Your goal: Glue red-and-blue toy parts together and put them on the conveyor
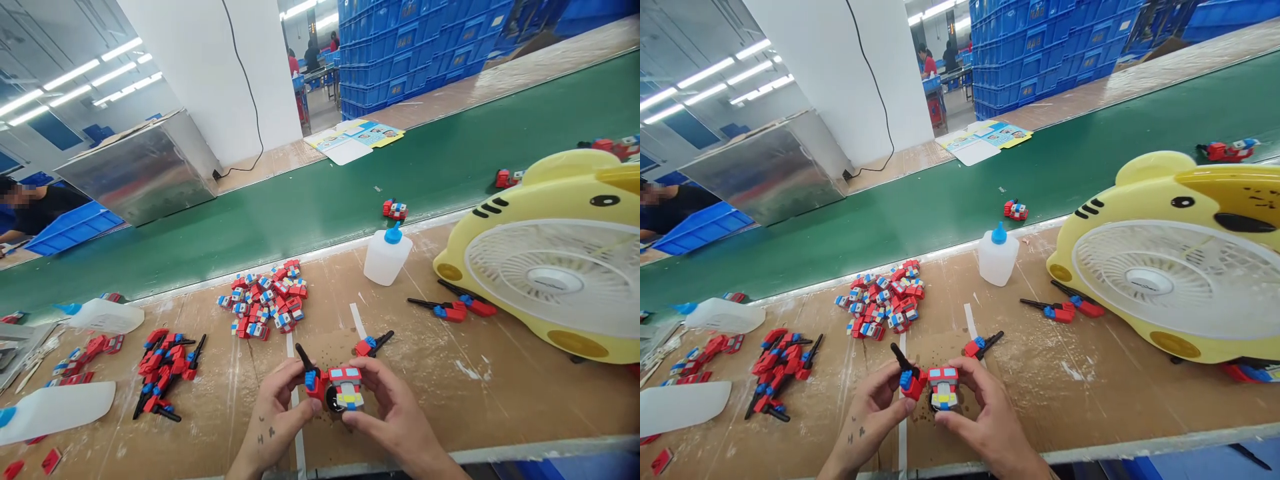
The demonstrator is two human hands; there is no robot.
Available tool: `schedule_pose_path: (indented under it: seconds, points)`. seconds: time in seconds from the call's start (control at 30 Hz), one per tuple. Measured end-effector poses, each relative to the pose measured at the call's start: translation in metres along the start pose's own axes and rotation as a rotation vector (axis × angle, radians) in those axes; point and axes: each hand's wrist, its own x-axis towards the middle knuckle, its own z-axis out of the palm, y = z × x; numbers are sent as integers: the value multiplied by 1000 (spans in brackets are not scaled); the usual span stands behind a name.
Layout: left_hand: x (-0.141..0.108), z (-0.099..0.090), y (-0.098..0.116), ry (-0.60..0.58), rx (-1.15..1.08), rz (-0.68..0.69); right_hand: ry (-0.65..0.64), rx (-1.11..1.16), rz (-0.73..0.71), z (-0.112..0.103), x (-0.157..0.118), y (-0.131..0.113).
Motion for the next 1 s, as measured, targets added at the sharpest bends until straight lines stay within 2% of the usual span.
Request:
schedule_pose_path:
  seconds: [0.2, 0.33, 0.43, 0.53, 0.63, 0.73, 0.8, 0.87, 0.93, 1.0]
  points:
    - [5, 1, 3, -5, -26, 6, -2, 219, 12, 7, 6, 1]
    - [7, 1, 10, -14, 215, 60, -10, -69, -26, 2, 6, 2]
    - [6, 3, 7, 15, 303, 66, 13, -362, -155, -2, 7, 1]
    - [3, 17, -6, 78, 137, 71, 90, -610, -428, 3, 12, -1]
    - [6, 40, -18, 237, -137, 107, 112, -706, -732, 20, 21, -3]
    - [16, 54, -15, 402, -258, 131, 145, -761, -895, 42, 33, -10]
    - [25, 51, -7, 438, -290, 125, 171, -827, -931, 53, 40, -20]
    - [34, 38, 1, 432, -412, 121, 156, -888, -944, 56, 45, -31]
    - [40, 20, 6, 384, -608, 107, 120, -910, -938, 47, 45, -40]
    - [41, 1, 8, 295, -776, 79, 125, -898, -904, 28, 41, -41]
